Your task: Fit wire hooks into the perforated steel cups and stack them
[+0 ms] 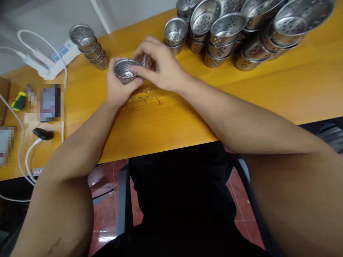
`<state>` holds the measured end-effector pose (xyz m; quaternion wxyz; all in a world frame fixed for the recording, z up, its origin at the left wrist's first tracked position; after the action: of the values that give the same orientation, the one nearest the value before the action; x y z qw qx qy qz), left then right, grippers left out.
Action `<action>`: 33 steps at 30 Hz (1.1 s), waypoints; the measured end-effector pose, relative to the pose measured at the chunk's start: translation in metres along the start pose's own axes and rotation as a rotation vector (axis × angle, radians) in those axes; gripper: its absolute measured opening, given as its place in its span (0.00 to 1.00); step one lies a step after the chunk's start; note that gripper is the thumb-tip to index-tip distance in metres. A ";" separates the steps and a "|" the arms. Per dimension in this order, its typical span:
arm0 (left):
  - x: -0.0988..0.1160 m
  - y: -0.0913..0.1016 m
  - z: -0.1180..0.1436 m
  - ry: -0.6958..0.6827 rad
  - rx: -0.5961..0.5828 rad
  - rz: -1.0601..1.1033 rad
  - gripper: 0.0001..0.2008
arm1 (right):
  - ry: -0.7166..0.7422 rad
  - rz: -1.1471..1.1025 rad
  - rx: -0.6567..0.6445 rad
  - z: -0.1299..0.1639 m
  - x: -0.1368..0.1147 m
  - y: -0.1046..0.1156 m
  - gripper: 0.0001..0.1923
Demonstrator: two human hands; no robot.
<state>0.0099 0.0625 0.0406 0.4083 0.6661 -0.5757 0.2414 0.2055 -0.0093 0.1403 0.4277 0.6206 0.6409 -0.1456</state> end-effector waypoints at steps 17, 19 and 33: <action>0.027 -0.001 0.009 -0.151 0.066 0.057 0.54 | 0.047 0.102 -0.153 0.012 0.010 -0.020 0.28; 0.027 -0.005 0.007 -0.079 0.001 -0.009 0.50 | 0.021 0.103 -0.166 0.011 0.012 -0.021 0.27; 0.020 0.010 0.005 -0.130 0.074 0.021 0.59 | 0.252 0.193 -0.084 0.009 -0.013 -0.010 0.12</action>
<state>0.0037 0.0473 0.0567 0.3423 0.6889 -0.5988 0.2230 0.1979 -0.0264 0.1408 0.3815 0.6743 0.6323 0.0018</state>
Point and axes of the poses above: each hand's wrist, its own z-axis away from the middle knuckle, its own y-axis out of the back of the hand, x = y × z, the point moved 8 cm from there along -z, towards the middle knuckle
